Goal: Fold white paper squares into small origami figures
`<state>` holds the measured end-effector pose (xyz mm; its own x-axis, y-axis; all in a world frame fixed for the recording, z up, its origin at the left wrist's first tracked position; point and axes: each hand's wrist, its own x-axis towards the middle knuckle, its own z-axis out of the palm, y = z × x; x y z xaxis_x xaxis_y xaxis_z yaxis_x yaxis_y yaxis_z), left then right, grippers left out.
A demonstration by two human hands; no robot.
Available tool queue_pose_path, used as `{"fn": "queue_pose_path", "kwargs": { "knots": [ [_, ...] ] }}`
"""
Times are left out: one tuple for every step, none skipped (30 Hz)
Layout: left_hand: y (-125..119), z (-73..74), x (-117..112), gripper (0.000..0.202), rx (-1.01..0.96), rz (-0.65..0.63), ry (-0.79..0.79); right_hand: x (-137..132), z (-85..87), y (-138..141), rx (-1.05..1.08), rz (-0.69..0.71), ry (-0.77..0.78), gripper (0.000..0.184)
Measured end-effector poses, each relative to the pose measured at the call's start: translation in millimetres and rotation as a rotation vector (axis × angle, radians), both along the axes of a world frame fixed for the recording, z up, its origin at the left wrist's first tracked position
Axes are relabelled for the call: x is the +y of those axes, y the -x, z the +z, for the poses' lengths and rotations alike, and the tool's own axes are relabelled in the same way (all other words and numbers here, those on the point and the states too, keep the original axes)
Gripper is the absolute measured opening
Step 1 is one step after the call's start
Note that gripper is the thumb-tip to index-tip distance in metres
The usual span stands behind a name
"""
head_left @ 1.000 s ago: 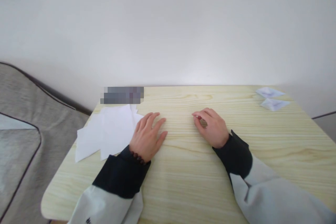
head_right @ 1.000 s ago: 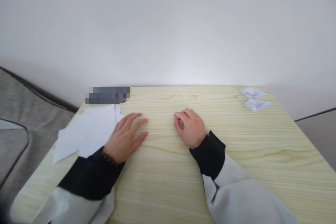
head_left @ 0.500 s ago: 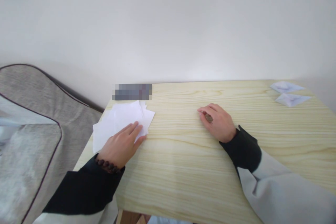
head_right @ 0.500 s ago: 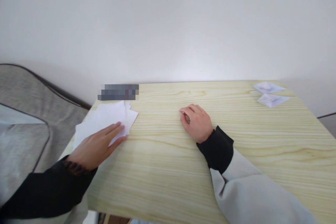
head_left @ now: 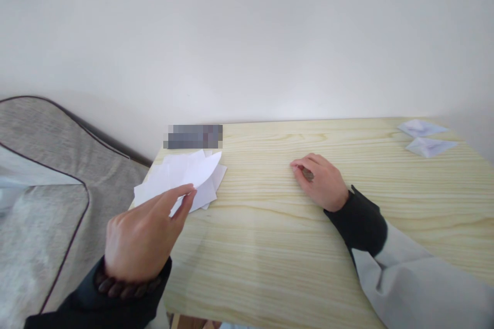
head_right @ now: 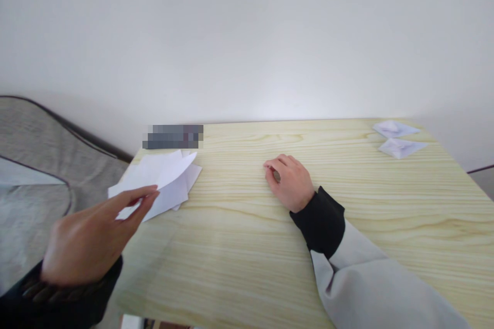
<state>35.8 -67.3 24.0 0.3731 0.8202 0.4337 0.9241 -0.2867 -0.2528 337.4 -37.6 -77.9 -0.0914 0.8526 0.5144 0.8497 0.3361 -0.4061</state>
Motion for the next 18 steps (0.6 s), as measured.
{"fn": "queue_pose_path", "kwargs": {
  "knots": [
    [-2.2, 3.5, -1.7, 0.018, -0.036, -0.073, -0.092, 0.0, 0.0, 0.1, 0.005, 0.003, 0.006, 0.015],
    [-6.0, 7.3, -2.5, 0.015, -0.089, -0.123, -0.164, -0.1, 0.2, 0.3, 0.015, 0.006, 0.015, 0.015],
    [-11.2, 10.7, -2.4, 0.012, -0.135, -0.127, -0.204, -0.2, 0.4, 0.4, 0.029, 0.008, 0.027, 0.016],
    [-18.0, 12.8, -0.9, 0.010, -0.195, -0.120, -0.226, -0.4, 0.9, 0.5, 0.050, 0.013, 0.038, 0.017],
    [-25.9, 13.0, 2.1, 0.009, -0.286, -0.144, -0.243, -0.6, 1.6, 0.4, 0.078, 0.018, 0.047, 0.017],
    [-34.9, 10.6, 6.8, 0.007, -0.386, -0.177, -0.199, -0.8, 2.4, 0.0, 0.116, 0.022, 0.053, 0.018],
    [-44.6, 5.5, 13.1, 0.006, -0.510, -0.193, -0.131, -1.1, 3.4, -0.7, 0.163, 0.027, 0.063, 0.021],
    [-54.8, -2.1, 20.9, 0.007, -0.630, -0.209, -0.030, -1.3, 4.3, -1.8, 0.218, 0.032, 0.076, 0.025],
    [-65.2, -12.0, 29.7, 0.008, -0.759, -0.235, 0.063, -1.5, 5.1, -3.3, 0.273, 0.038, 0.096, 0.030],
    [-75.5, -23.2, 39.0, 0.009, -0.903, -0.266, 0.153, -1.7, 5.6, -5.2, 0.327, 0.043, 0.121, 0.035],
    [-85.3, -34.8, 48.3, 0.010, -1.047, -0.292, 0.222, -1.7, 5.8, -7.3, 0.375, 0.048, 0.150, 0.040],
    [-94.2, -46.1, 56.9, 0.012, -1.177, -0.310, 0.288, -1.6, 5.6, -9.6, 0.422, 0.055, 0.173, 0.043],
    [-101.9, -56.1, 64.4, 0.015, -1.296, -0.304, 0.327, -1.5, 5.1, -11.6, 0.471, 0.062, 0.190, 0.044],
    [-108.0, -64.2, 70.5, 0.017, -1.381, -0.291, 0.378, -1.3, 4.4, -13.4, 0.531, 0.070, 0.205, 0.044],
    [-112.3, -70.2, 75.0, 0.020, -1.442, -0.272, 0.437, -1.1, 3.9, -14.7, 0.602, 0.079, 0.217, 0.041],
    [-115.0, -74.0, 78.1, 0.025, -1.492, -0.256, 0.510, -1.0, 3.6, -15.3, 0.680, 0.087, 0.238, 0.037],
    [-116.2, -75.9, 79.8, 0.030, -1.560, -0.247, 0.569, -1.0, 3.6, -15.3, 0.755, 0.086, 0.265, 0.034],
    [-116.2, -76.4, 80.4, 0.039, -1.632, -0.253, 0.641, -1.2, 4.1, -14.8, 0.819, 0.068, 0.290, 0.033]
  ]
}}
